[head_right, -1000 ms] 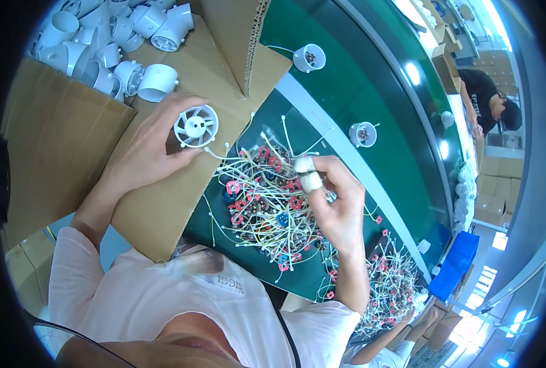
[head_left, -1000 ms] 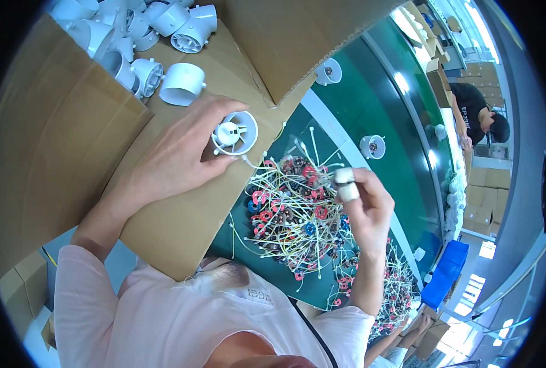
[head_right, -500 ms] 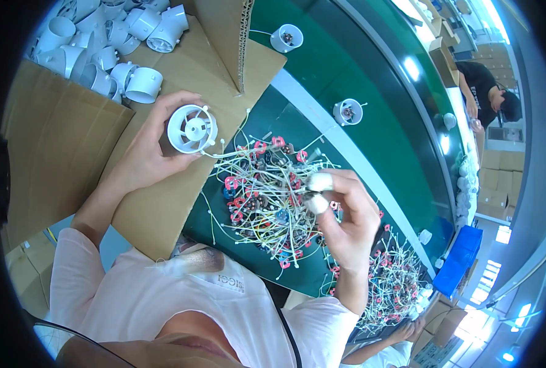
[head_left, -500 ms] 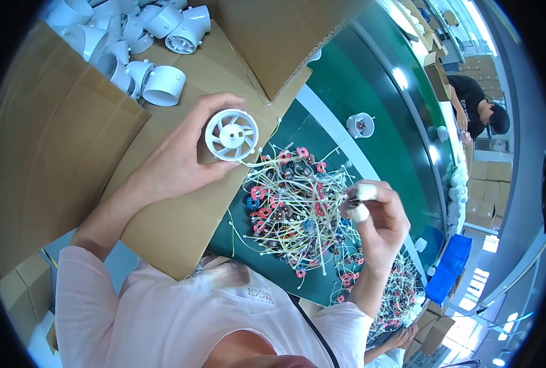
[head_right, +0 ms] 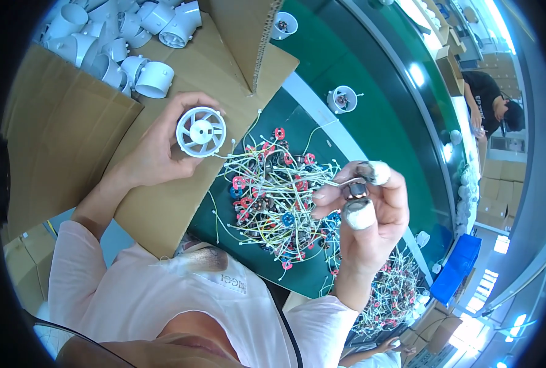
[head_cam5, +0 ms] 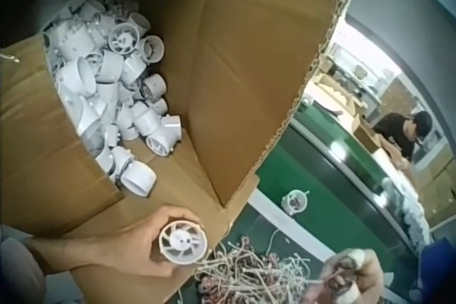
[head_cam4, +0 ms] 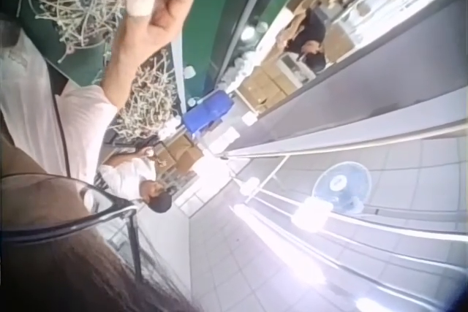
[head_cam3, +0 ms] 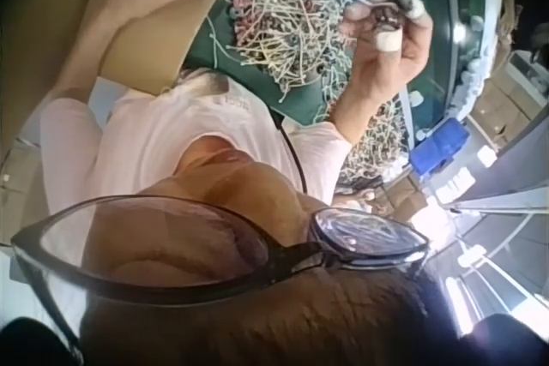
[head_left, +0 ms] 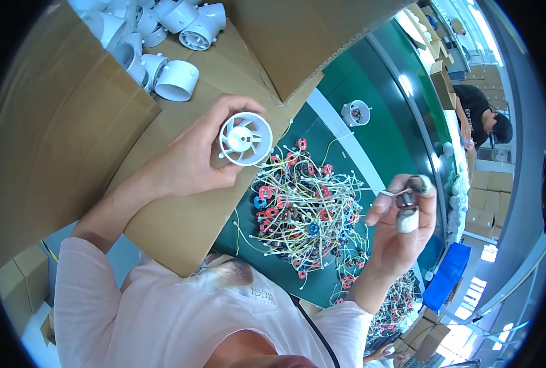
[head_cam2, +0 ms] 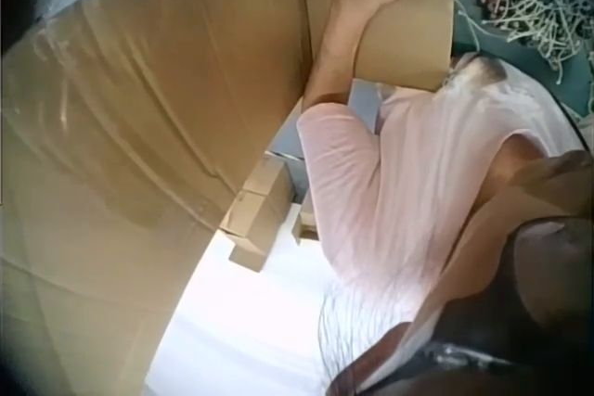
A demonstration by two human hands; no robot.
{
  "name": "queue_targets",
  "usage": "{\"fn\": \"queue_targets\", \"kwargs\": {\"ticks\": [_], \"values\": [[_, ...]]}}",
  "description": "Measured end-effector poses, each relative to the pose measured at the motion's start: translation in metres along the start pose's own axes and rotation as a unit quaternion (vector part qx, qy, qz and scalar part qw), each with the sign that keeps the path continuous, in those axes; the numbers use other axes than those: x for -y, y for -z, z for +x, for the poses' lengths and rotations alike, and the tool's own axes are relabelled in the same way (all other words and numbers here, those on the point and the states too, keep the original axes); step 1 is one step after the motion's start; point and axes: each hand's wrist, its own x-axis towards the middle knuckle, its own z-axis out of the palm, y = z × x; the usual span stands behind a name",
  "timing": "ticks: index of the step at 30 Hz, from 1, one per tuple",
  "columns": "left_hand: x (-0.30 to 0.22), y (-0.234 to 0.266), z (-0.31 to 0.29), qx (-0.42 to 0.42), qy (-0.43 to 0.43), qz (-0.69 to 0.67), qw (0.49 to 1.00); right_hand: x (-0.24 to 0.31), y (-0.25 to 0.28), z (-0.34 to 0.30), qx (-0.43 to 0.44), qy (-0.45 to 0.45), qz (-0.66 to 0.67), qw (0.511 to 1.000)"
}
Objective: Assembling electronic components into plastic bulb housings at a factory workstation.
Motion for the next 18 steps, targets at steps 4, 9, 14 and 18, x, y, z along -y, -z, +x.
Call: {"fn": "queue_targets", "kwargs": {"ticks": [4, 9, 14, 18], "values": [[-0.006, 0.002, 0.001, -0.011, -0.018, -0.036, 0.999, -0.002, -0.017, 0.016, 0.047, -0.004, 0.104, 0.993], [-0.009, 0.009, 0.0, 0.006, -0.037, 0.013, 0.999, -0.019, -0.03, 0.03, 0.058, 0.017, 0.139, 0.988], [0.001, 0.008, 0.003, -0.064, -0.088, 0.045, 0.993, -0.037, -0.045, 0.024, 0.038, 0.051, 0.104, 0.993], [0.01, 0.005, 0.0, -0.089, -0.079, 0.035, 0.992, -0.045, -0.05, 0.021, 0.09, 0.082, 0.098, 0.988]]}}
